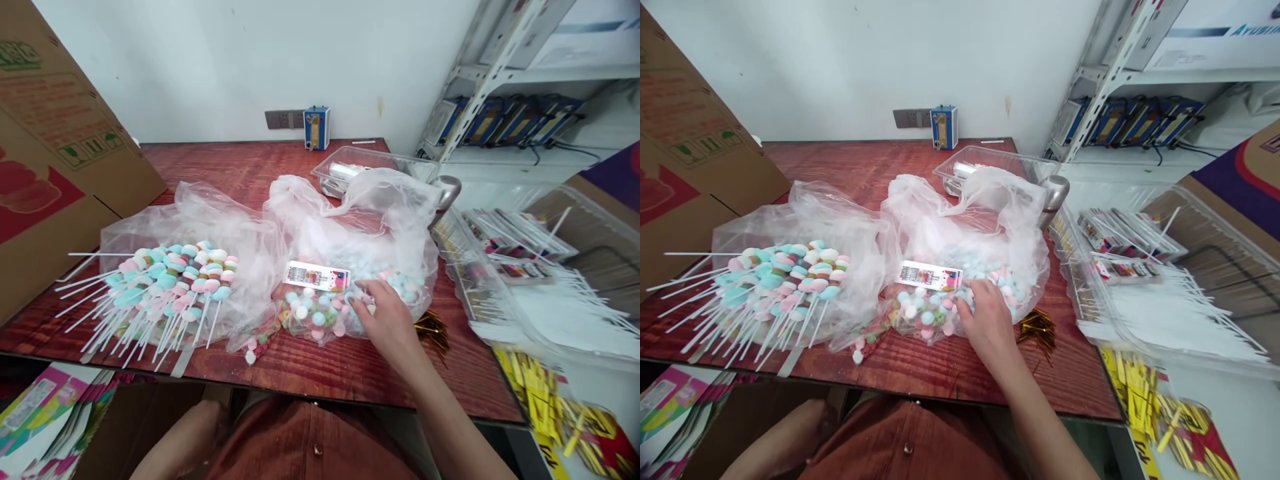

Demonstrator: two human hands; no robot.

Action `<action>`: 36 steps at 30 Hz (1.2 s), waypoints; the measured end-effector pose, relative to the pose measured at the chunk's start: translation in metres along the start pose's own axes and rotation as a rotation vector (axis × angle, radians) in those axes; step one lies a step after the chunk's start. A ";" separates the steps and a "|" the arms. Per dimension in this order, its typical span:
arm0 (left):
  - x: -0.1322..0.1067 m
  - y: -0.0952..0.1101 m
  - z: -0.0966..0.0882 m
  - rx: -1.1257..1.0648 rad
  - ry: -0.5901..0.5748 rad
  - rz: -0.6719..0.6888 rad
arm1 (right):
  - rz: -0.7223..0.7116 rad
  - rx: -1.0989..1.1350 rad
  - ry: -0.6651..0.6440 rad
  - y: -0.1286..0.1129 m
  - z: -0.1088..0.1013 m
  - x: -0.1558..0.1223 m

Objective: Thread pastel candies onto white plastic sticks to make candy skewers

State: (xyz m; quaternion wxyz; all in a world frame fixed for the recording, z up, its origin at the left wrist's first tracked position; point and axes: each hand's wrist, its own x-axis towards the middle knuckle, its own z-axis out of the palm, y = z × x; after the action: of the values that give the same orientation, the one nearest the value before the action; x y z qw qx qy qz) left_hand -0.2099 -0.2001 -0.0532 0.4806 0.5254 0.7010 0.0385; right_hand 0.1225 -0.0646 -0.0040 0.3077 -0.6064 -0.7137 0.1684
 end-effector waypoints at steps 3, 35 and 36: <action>-0.014 0.063 -0.006 0.052 -0.194 0.313 | 0.027 -0.113 0.025 0.002 0.027 0.035; 0.088 0.256 0.044 -1.505 0.118 0.424 | 0.170 0.455 -0.007 -0.005 -0.031 0.010; 0.089 0.256 0.045 -1.492 0.116 0.404 | 0.169 0.430 0.014 -0.007 -0.030 0.007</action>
State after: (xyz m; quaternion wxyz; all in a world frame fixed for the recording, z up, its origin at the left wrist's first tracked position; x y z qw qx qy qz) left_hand 0.0027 -0.0382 0.0091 0.6536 0.1775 0.4039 0.6149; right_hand 0.1356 -0.0630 0.0245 0.4195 -0.5856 -0.6058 0.3378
